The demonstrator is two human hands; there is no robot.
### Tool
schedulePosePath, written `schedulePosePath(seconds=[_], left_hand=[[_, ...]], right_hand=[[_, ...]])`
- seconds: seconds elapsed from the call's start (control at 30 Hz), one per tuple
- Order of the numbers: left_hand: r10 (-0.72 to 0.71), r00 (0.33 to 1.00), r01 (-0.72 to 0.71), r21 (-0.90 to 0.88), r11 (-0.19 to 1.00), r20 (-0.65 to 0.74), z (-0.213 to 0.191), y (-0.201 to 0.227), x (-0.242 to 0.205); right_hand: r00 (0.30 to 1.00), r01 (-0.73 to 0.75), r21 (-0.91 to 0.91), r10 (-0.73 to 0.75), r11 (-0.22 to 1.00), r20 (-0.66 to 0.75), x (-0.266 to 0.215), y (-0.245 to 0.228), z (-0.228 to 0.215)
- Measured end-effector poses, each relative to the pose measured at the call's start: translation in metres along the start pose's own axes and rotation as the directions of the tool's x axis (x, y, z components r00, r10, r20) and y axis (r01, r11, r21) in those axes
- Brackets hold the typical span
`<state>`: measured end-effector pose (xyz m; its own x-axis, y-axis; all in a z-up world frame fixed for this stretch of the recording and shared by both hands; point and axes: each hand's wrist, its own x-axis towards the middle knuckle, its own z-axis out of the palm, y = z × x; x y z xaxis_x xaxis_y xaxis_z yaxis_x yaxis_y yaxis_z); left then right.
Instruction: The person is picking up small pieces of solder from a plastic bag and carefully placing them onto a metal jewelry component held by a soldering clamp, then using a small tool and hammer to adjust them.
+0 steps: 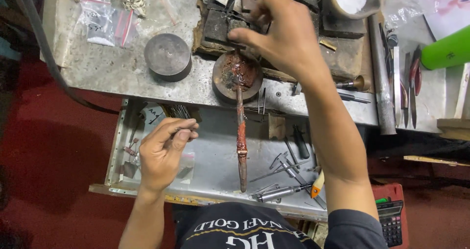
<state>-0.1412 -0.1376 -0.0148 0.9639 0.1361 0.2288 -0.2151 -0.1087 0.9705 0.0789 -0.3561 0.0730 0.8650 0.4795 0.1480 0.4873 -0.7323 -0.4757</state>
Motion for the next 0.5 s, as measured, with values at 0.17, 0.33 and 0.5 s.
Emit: schedulePosePath(seconds=[0.17,0.33,0.5], left_hand=[[0.11,0.994,-0.11,0.041,0.993,-0.016,-0.005,-0.007,0.016],[0.188,0.982,-0.185,0.186,0.965,-0.002,-0.007,0.006,0.038],[0.215,0.977,-0.209,0.246,0.946,0.004,0.002,0.011,0.048]], right_hand=[[0.947,0.239,-0.018,-0.237,0.971,-0.215,-0.054,0.028,-0.027],[0.928,0.101,-0.033,-0.106,0.994,-0.356,-0.141,0.078,-0.052],[0.908,-0.066,-0.211,-0.03,0.975,-0.419,-0.209,0.115,-0.065]])
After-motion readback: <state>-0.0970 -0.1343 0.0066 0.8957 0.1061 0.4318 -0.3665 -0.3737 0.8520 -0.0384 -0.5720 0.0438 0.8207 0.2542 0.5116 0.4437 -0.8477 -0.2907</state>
